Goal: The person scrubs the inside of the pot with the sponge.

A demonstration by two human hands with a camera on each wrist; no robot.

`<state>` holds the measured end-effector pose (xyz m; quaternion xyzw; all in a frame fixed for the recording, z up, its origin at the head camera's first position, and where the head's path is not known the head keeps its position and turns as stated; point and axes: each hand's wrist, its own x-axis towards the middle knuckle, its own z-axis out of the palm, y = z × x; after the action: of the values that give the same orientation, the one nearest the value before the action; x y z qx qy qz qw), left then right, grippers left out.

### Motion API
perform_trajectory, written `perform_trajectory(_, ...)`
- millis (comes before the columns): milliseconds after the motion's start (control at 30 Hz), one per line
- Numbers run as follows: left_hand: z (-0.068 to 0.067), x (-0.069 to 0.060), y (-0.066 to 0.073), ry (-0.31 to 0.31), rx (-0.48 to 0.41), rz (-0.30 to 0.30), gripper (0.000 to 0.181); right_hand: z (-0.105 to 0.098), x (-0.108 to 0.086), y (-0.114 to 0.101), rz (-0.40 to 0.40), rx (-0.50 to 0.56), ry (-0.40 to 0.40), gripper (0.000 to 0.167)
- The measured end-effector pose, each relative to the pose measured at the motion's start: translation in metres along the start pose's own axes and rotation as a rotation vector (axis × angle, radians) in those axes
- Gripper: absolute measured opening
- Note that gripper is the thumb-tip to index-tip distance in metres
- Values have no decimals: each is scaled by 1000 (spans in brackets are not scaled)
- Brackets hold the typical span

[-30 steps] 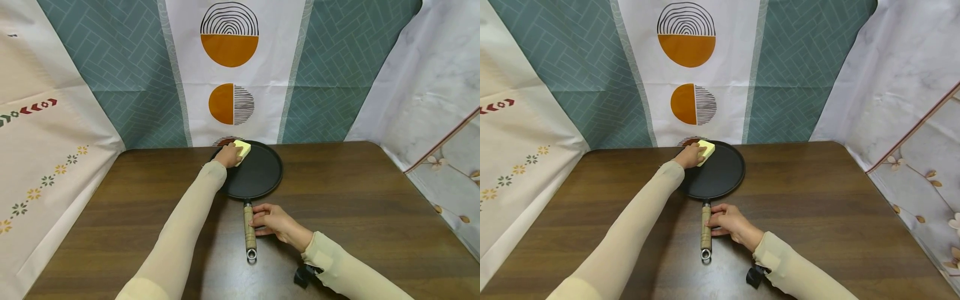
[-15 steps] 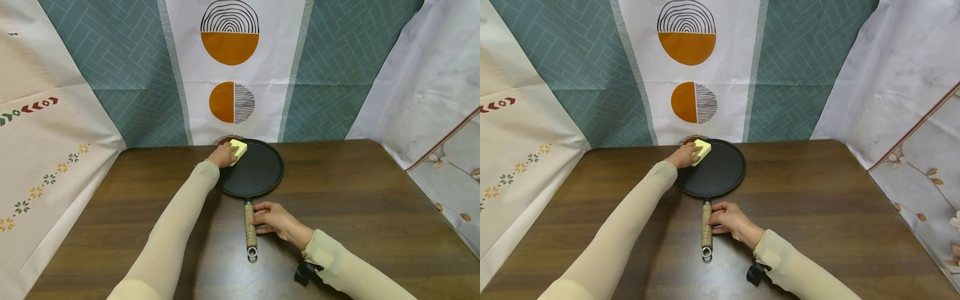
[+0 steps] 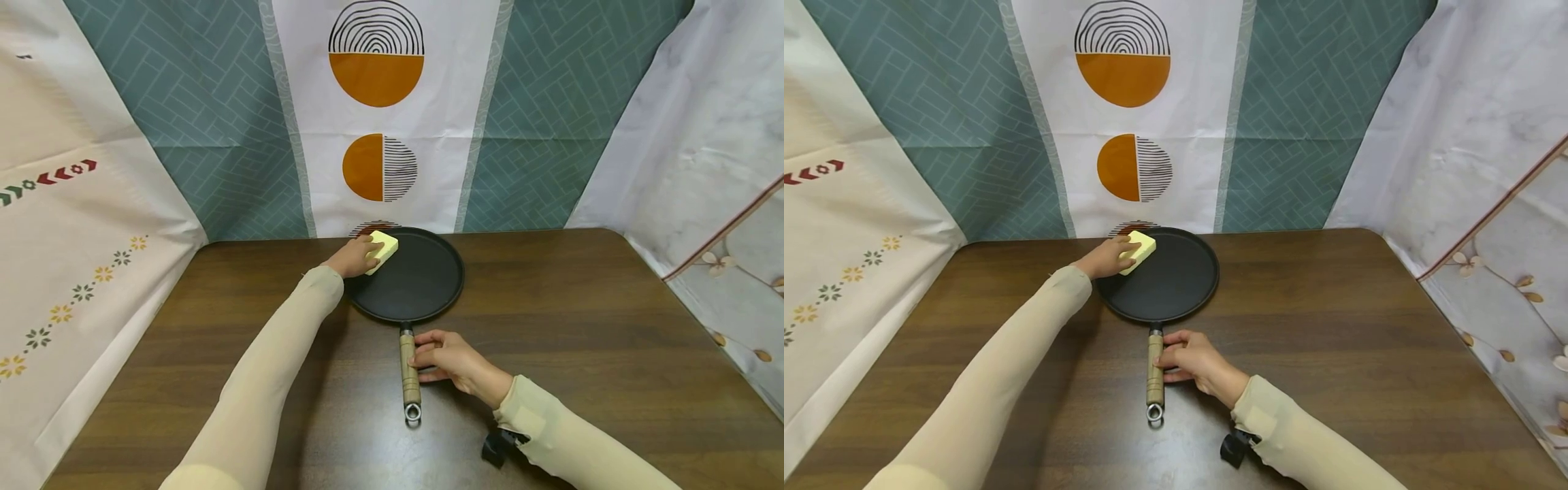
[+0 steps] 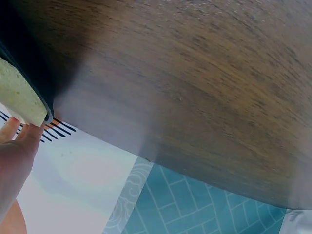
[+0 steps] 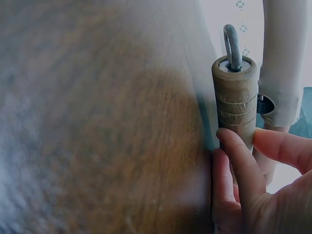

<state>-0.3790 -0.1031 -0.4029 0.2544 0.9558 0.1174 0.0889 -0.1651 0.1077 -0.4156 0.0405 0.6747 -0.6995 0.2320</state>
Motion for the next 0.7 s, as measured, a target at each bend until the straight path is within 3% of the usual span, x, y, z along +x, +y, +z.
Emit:
perform_trajectory(400, 0, -9, 0, 13, -11, 25, 53, 1, -1, -2, 9, -5, 10, 47)
perform_trajectory(700, 3, -16, -3, -12, -30, 47, 54, 1, 0, -1, 13, 1, -4, 47)
